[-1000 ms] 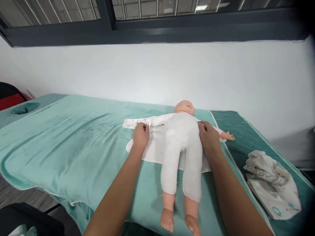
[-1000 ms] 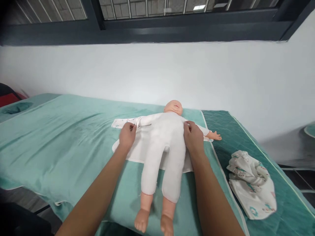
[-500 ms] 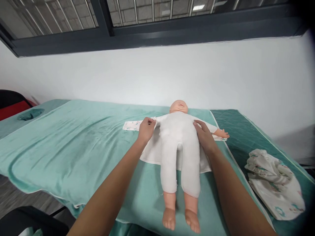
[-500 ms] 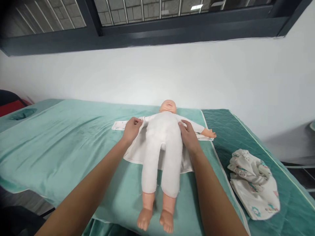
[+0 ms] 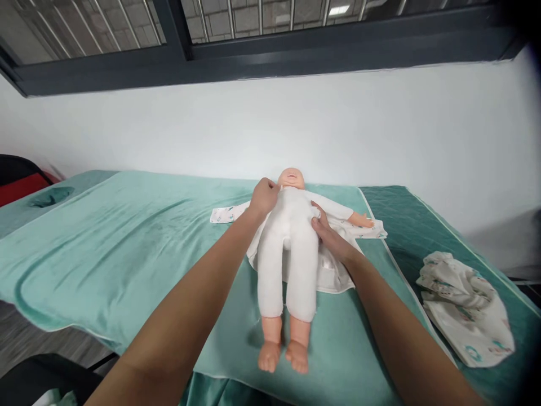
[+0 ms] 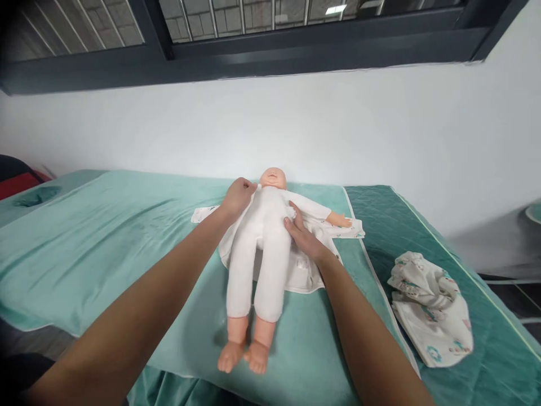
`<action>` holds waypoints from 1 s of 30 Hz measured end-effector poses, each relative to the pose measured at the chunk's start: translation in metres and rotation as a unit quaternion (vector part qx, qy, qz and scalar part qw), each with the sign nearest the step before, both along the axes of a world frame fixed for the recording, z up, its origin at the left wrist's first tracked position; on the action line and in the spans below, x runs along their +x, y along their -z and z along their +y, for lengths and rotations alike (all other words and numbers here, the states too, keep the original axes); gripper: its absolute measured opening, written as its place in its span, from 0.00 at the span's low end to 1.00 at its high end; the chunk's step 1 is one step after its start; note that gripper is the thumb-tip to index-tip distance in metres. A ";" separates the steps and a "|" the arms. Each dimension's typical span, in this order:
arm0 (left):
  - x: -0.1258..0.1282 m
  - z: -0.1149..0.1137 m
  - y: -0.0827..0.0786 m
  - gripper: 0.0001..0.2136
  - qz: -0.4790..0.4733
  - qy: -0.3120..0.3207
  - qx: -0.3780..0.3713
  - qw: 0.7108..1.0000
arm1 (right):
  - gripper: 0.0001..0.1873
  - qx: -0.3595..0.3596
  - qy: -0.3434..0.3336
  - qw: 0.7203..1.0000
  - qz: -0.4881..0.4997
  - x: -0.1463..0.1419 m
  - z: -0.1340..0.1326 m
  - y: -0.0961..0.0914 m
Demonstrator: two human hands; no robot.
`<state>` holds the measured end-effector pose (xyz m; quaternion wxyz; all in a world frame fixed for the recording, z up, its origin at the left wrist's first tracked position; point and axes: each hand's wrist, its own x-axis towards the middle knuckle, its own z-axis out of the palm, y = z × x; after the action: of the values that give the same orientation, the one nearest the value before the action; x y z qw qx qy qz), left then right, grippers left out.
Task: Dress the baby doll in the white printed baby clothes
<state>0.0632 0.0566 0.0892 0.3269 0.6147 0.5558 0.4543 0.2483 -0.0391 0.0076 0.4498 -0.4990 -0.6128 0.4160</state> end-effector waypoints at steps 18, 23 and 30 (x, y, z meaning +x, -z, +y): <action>0.009 -0.019 0.008 0.11 0.215 0.104 0.066 0.969 | 0.40 0.011 -0.013 1.000 -0.012 0.006 0.008 0.006; 0.042 -0.008 -0.001 0.10 0.262 0.152 0.099 0.948 | 0.41 0.017 -0.028 0.999 -0.006 0.006 0.007 -0.002; 0.138 -0.022 -0.013 0.15 0.503 0.345 0.106 0.785 | 0.34 0.040 -0.012 0.998 -0.040 0.005 0.010 -0.004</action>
<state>0.2016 0.0347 0.1018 0.0683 0.9379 0.3402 -0.0065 0.2538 -0.0289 0.0117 0.4395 -0.4895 -0.6527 0.3758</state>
